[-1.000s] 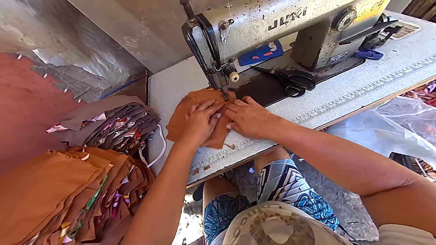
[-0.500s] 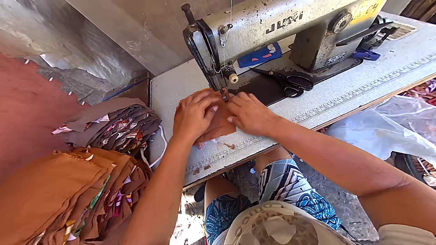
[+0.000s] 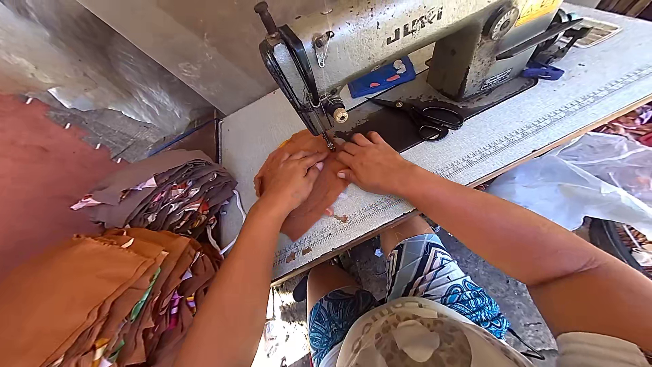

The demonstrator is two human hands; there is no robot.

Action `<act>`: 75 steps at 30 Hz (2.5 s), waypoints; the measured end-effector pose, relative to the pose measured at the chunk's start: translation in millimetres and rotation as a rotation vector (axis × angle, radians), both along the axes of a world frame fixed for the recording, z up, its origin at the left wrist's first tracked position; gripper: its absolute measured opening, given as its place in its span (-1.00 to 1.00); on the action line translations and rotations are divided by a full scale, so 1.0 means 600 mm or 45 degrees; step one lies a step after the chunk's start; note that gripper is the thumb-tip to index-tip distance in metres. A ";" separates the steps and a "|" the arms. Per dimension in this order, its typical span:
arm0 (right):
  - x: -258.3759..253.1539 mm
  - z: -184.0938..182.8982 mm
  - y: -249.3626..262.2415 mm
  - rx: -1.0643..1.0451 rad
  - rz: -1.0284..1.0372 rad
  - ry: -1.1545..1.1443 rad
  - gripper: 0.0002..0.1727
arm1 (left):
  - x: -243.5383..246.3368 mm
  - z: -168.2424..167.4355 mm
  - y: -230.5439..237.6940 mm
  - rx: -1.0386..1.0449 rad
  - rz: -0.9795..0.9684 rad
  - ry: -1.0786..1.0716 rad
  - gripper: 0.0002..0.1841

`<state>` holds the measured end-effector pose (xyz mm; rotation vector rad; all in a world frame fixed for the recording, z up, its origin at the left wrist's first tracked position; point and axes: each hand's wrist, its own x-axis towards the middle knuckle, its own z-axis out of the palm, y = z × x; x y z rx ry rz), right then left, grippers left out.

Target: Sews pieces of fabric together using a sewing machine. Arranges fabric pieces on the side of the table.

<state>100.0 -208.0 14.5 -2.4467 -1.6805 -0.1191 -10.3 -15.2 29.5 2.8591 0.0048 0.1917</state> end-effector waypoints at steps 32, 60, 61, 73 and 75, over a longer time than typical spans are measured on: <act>-0.092 0.004 0.021 0.158 0.044 0.038 -0.48 | 0.000 0.009 0.047 0.042 -0.118 -0.062 -0.57; 0.014 -0.019 -0.026 0.182 0.160 -0.066 -0.57 | -0.029 -0.050 0.002 0.103 -0.129 -0.228 -0.54; 0.013 -0.018 -0.026 0.147 0.173 -0.037 -0.58 | -0.034 -0.051 -0.002 0.076 -0.142 -0.222 -0.55; 0.012 -0.008 -0.017 -0.023 -0.042 0.057 -0.34 | -0.016 -0.055 -0.006 0.106 -0.087 -0.158 -0.45; 0.014 -0.012 -0.017 -0.007 -0.063 0.053 -0.29 | -0.006 -0.055 0.001 0.085 -0.066 -0.139 -0.44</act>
